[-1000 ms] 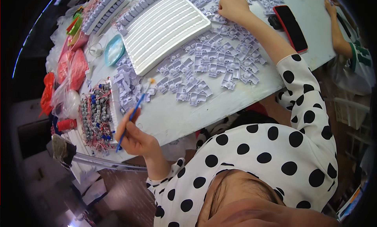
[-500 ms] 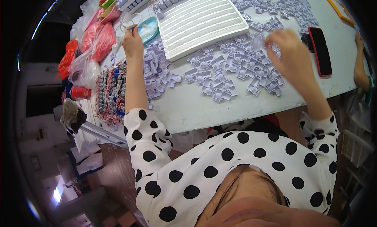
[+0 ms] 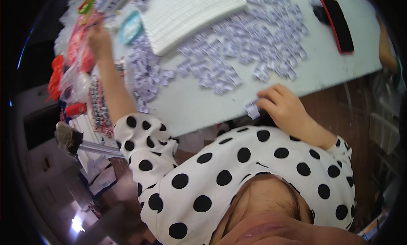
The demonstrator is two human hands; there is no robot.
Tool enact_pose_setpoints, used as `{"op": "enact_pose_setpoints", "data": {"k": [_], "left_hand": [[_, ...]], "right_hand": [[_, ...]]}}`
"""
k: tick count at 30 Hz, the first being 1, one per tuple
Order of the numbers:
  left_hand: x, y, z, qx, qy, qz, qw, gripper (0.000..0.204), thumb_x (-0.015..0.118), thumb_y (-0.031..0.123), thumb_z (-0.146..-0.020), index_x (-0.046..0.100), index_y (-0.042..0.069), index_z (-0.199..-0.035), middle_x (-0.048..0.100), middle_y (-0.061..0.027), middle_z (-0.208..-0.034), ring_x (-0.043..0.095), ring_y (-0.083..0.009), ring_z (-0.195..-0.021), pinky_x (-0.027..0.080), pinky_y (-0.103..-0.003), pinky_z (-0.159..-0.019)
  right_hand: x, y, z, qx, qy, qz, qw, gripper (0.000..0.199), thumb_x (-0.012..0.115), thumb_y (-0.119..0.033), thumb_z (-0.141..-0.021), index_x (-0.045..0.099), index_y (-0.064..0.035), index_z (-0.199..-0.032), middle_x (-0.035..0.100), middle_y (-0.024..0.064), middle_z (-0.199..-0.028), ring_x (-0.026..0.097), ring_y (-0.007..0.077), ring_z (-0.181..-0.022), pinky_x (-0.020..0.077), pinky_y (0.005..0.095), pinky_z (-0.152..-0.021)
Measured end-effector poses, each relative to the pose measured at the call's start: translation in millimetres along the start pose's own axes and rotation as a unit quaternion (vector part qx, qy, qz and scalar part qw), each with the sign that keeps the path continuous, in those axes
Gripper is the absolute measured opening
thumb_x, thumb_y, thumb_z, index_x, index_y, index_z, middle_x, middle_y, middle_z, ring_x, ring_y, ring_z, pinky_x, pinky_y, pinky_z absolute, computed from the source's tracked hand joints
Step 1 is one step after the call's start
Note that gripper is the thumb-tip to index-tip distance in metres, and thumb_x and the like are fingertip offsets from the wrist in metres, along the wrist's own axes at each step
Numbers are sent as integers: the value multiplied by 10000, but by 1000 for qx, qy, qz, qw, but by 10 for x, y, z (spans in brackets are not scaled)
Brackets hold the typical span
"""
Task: Applying liquid with a brush and assembling small electronic components into plastic housings at a workshop table.
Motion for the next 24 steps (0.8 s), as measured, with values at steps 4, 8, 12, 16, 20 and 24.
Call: {"op": "enact_pose_setpoints", "data": {"k": [4, 8, 12, 16, 20, 24], "left_hand": [[-1298, 1140, 91, -209, 95, 406, 885, 208, 548, 68, -990, 637, -114, -1037, 708, -193, -932, 710, -246, -743, 581, -321, -718], [-1699, 2125, 861, -131, 42, 654, 744, 215, 414, 58, -1033, 530, -122, -1053, 650, -296, -946, 673, -319, -685, 609, -397, -623], [-1852, 2861, 1354, -77, -101, 621, 774, 191, 370, 87, -1044, 474, -66, -1091, 619, -281, -957, 678, -316, -715, 600, -369, -612], [-1901, 3092, 1519, -50, -131, 598, 789, 193, 344, 77, -1046, 480, -53, -1089, 625, -272, -966, 686, -301, -760, 599, -352, -663], [-1854, 3225, 1520, 21, -148, 582, 799, 173, 534, -102, -895, 550, -39, -1055, 663, -245, -984, 676, -321, -794, 553, -361, -677], [-1911, 3150, 1488, 37, -131, 581, 803, 266, 556, -144, -818, 558, -21, -1054, 671, -220, -997, 677, -328, -802, 555, -374, -672]], "right_hand": [[43, 15, -66, 0, 49, 6, 999, 217, 615, -85, -732, 632, -81, -948, 596, 43, -994, 568, 230, -905, 491, 322, -779], [101, 87, -17, 19, 105, -39, 994, 210, 707, -63, -753, 645, -64, -954, 631, 51, -1019, 599, 242, -917, 510, 335, -780], [77, 132, 85, 36, 149, -88, 984, 202, 763, -60, -786, 658, -48, -959, 670, 59, -1037, 617, 255, -914, 522, 342, -769], [73, 88, 101, 31, 153, -88, 984, 183, 768, -56, -773, 669, -45, -926, 684, 50, -1006, 620, 250, -911, 526, 338, -761], [77, 108, 101, 43, 165, -92, 981, 163, 779, -50, -756, 685, -43, -889, 693, 45, -966, 624, 241, -888, 529, 334, -753], [68, 128, 92, 49, 166, -103, 980, 164, 782, -43, -747, 691, -44, -883, 694, 47, -954, 625, 237, -875, 528, 329, -745]]}}
Point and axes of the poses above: each hand's wrist, its own z-axis away from the middle knuckle, its own x-axis out of the palm, y = z × x, the point moved 6 cm from there along -z, towards the middle knuckle
